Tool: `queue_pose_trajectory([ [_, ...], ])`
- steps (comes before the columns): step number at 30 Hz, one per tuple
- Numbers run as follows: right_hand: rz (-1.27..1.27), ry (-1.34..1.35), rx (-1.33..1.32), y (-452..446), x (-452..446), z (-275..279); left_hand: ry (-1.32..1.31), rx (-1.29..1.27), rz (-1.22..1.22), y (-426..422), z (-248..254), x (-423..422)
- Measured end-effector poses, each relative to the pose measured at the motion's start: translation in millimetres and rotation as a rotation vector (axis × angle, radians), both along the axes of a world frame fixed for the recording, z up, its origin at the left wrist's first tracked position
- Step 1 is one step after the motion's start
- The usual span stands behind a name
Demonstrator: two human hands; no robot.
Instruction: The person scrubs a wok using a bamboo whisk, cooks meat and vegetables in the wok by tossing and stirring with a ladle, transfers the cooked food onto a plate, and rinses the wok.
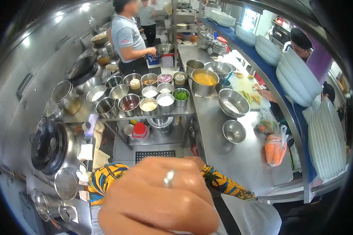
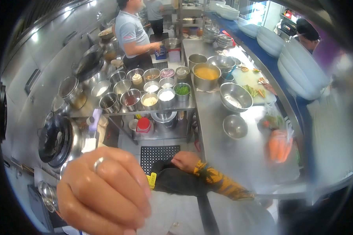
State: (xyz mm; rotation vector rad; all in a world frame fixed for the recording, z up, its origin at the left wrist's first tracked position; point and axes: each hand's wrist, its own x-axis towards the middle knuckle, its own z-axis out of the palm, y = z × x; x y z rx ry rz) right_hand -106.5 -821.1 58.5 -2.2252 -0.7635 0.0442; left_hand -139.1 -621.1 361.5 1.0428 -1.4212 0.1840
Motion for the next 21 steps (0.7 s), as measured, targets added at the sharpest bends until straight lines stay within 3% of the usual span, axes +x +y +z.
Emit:
queue_pose_trajectory([
  [3, -0.068, -0.020, -0.056, 0, -1, -13, -0.326, 0.024, 0.285, 5, 9, 8],
  [7, -0.103, -0.049, -0.108, -1, -1, -32, -0.488, 0.014, 0.684, 2, 1, -9],
  [11, -0.084, 0.023, -0.074, -5, -4, -28, -0.896, -0.100, 0.685, -20, 2, 12],
  [13, -0.036, -0.036, -0.095, -6, 2, -42, -0.701, 0.000, 0.691, -27, -3, 0],
  [15, -0.029, 0.099, -0.250, 14, -5, -33, -0.643, 0.038, 0.611, -40, -16, 15],
  [18, 0.059, -0.087, -0.022, 3, 17, -6, -0.653, 0.163, 0.383, -64, -52, 74],
  [19, 0.078, 0.097, -0.169, 4, 15, 27, -0.657, 0.357, 0.414, -60, -64, 85],
  [20, 0.051, -0.094, -0.020, 13, 19, -7, -0.591, 0.401, 0.469, -54, -93, 98],
  [21, 0.060, -0.096, 0.005, 16, 18, -5, -0.517, 0.432, 0.501, -53, -109, 104],
])
